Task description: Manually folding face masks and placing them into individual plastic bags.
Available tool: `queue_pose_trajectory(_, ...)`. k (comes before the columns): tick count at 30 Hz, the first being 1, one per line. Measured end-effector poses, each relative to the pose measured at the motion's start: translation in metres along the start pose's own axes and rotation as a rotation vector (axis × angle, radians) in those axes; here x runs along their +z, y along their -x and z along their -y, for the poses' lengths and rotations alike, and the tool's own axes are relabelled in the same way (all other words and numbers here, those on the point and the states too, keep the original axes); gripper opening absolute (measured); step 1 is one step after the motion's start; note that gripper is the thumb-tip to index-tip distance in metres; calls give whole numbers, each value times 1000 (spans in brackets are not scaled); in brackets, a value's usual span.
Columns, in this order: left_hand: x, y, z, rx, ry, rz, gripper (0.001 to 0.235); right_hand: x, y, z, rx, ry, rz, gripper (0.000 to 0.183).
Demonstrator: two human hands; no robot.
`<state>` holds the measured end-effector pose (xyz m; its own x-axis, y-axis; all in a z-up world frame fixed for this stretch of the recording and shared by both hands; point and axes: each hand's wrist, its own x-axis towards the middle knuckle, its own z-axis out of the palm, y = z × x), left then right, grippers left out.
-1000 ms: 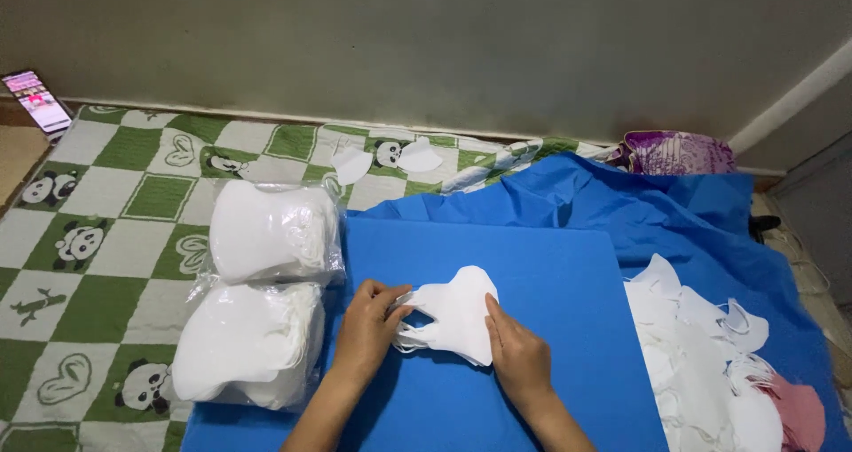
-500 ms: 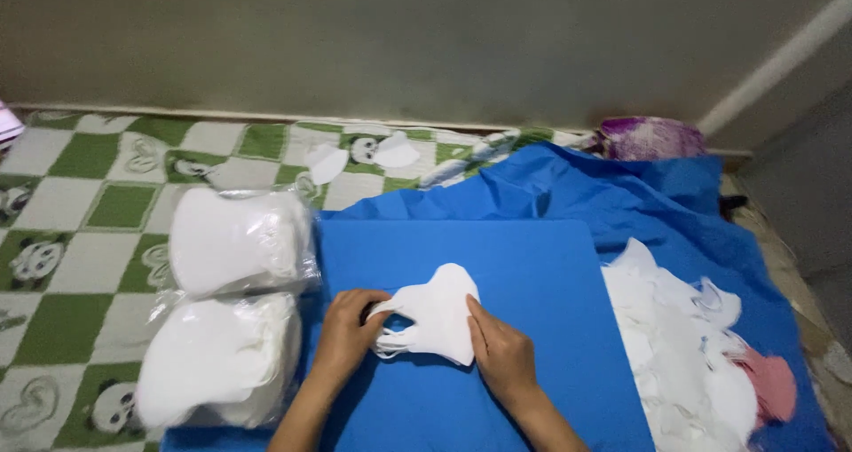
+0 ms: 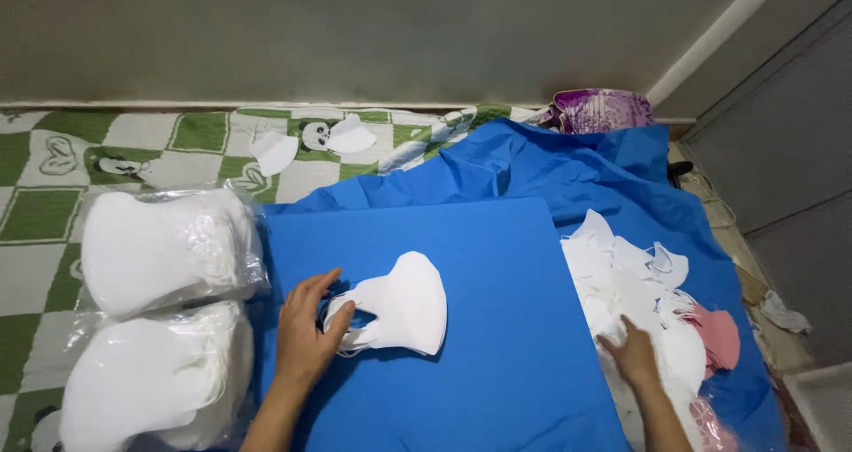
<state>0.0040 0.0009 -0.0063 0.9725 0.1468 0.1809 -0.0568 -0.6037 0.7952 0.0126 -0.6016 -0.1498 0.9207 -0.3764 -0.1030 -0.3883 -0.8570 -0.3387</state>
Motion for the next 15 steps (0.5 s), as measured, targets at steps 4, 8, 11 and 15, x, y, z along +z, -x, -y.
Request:
queue_pose_trajectory(4, 1, 1, -5, 18, -67, -25, 54, 87, -1, -49, -15, 224, 54, 106)
queue_pose_trajectory(8, 1, 0, -9, 36, -95, -46, 50, 96, 31, -7, 259, 251, 170, 86)
queue_pose_trajectory(11, 0, 0, -12, 43, -92, -51, 49, 89, 43, -6, 174, 335, 88, 80)
queue_pose_trajectory(15, 2, 1, -5, 9, -133, -27, 52, 69, 40, -11, -54, 454, 62, 69)
